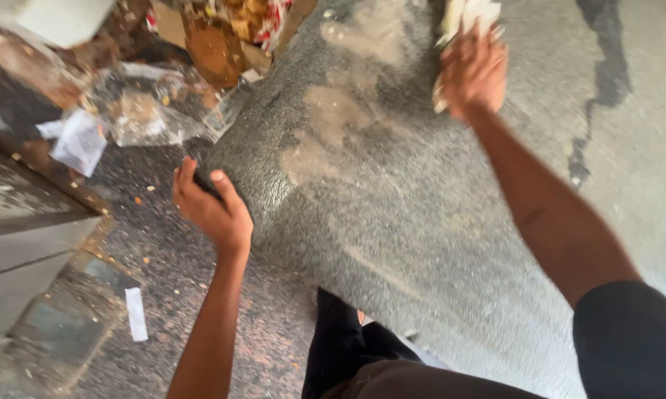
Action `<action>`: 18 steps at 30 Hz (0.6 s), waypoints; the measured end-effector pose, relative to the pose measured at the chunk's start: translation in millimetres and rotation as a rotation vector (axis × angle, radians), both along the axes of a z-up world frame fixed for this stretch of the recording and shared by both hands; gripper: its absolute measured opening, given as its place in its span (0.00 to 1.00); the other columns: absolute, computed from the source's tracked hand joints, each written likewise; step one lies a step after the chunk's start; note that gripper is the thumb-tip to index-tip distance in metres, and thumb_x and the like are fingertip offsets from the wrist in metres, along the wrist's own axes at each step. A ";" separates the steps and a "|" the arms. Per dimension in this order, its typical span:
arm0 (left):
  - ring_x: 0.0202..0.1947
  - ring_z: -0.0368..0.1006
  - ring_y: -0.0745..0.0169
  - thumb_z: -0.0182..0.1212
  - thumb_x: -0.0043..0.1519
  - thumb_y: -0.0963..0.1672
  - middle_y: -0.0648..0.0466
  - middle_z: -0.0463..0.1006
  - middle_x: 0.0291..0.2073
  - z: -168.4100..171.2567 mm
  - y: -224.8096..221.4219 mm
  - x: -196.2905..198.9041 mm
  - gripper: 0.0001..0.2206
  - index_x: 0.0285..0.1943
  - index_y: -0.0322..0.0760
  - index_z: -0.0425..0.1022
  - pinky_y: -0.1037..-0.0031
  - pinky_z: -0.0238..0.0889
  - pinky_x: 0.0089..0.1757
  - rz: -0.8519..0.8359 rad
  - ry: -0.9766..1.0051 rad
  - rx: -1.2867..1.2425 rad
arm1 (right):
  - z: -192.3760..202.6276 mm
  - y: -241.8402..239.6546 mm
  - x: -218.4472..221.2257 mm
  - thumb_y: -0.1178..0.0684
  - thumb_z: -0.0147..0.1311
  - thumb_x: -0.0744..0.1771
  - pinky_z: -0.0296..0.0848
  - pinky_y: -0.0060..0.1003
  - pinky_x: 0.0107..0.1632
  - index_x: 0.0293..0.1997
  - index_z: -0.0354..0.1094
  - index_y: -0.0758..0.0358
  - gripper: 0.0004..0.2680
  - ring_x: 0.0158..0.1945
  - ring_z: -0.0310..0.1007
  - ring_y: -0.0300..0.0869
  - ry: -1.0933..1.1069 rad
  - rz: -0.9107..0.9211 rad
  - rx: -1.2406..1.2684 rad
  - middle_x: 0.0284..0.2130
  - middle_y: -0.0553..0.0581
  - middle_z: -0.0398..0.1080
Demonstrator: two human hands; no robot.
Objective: The person cleans a stone countertop using a wet sponge and two different cloths, wiping the surface repeatedly by hand.
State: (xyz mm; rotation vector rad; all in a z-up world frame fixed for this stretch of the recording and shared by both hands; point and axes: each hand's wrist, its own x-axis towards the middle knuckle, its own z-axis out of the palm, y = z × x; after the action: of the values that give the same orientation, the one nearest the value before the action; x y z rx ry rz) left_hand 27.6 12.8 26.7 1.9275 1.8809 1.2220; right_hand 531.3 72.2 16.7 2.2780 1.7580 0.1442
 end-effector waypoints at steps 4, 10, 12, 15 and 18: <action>0.68 0.62 0.35 0.48 0.76 0.52 0.36 0.70 0.65 -9.3 2.3 -0.7 0.24 0.69 0.27 0.64 0.48 0.53 0.65 0.028 0.022 0.059 | 46.2 -92.7 -115.7 0.38 0.29 0.72 0.33 0.55 0.74 0.78 0.41 0.53 0.23 0.78 0.31 0.57 0.083 -0.015 -0.156 0.77 0.58 0.35; 0.68 0.63 0.38 0.49 0.73 0.54 0.41 0.69 0.65 -3.7 -14.4 -9.3 0.24 0.67 0.33 0.63 0.41 0.52 0.56 0.027 0.225 -0.003 | 68.4 -277.0 -192.1 0.41 0.39 0.71 0.42 0.56 0.74 0.75 0.49 0.53 0.22 0.77 0.40 0.56 0.362 0.067 0.127 0.74 0.59 0.46; 0.67 0.63 0.39 0.48 0.74 0.55 0.43 0.67 0.66 2.2 -29.9 -11.2 0.24 0.68 0.35 0.62 0.40 0.54 0.58 0.001 0.161 -0.091 | 66.8 -333.1 -192.1 0.43 0.42 0.70 0.46 0.56 0.74 0.74 0.53 0.54 0.22 0.77 0.43 0.57 0.405 0.020 0.205 0.73 0.59 0.50; 0.65 0.64 0.38 0.49 0.71 0.55 0.40 0.68 0.65 5.5 -76.0 -28.1 0.26 0.68 0.33 0.63 0.41 0.54 0.55 -0.052 0.206 -0.095 | 63.3 -411.8 -187.7 0.47 0.49 0.70 0.52 0.56 0.73 0.71 0.62 0.60 0.19 0.73 0.54 0.62 0.344 -0.092 0.453 0.71 0.64 0.58; 0.64 0.66 0.36 0.50 0.73 0.55 0.39 0.69 0.64 -1.3 -121.2 -56.2 0.26 0.69 0.32 0.62 0.48 0.58 0.58 -0.141 0.232 -0.027 | 58.8 -485.4 -176.9 0.49 0.51 0.69 0.54 0.59 0.71 0.70 0.65 0.63 0.20 0.72 0.57 0.66 0.265 -0.193 0.557 0.70 0.66 0.61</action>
State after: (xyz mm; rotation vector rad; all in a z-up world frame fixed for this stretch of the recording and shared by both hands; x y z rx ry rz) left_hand -28.6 -108.4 25.4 2.2273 1.8147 0.9638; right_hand 354.3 -413.2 75.5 2.9692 1.7711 0.3461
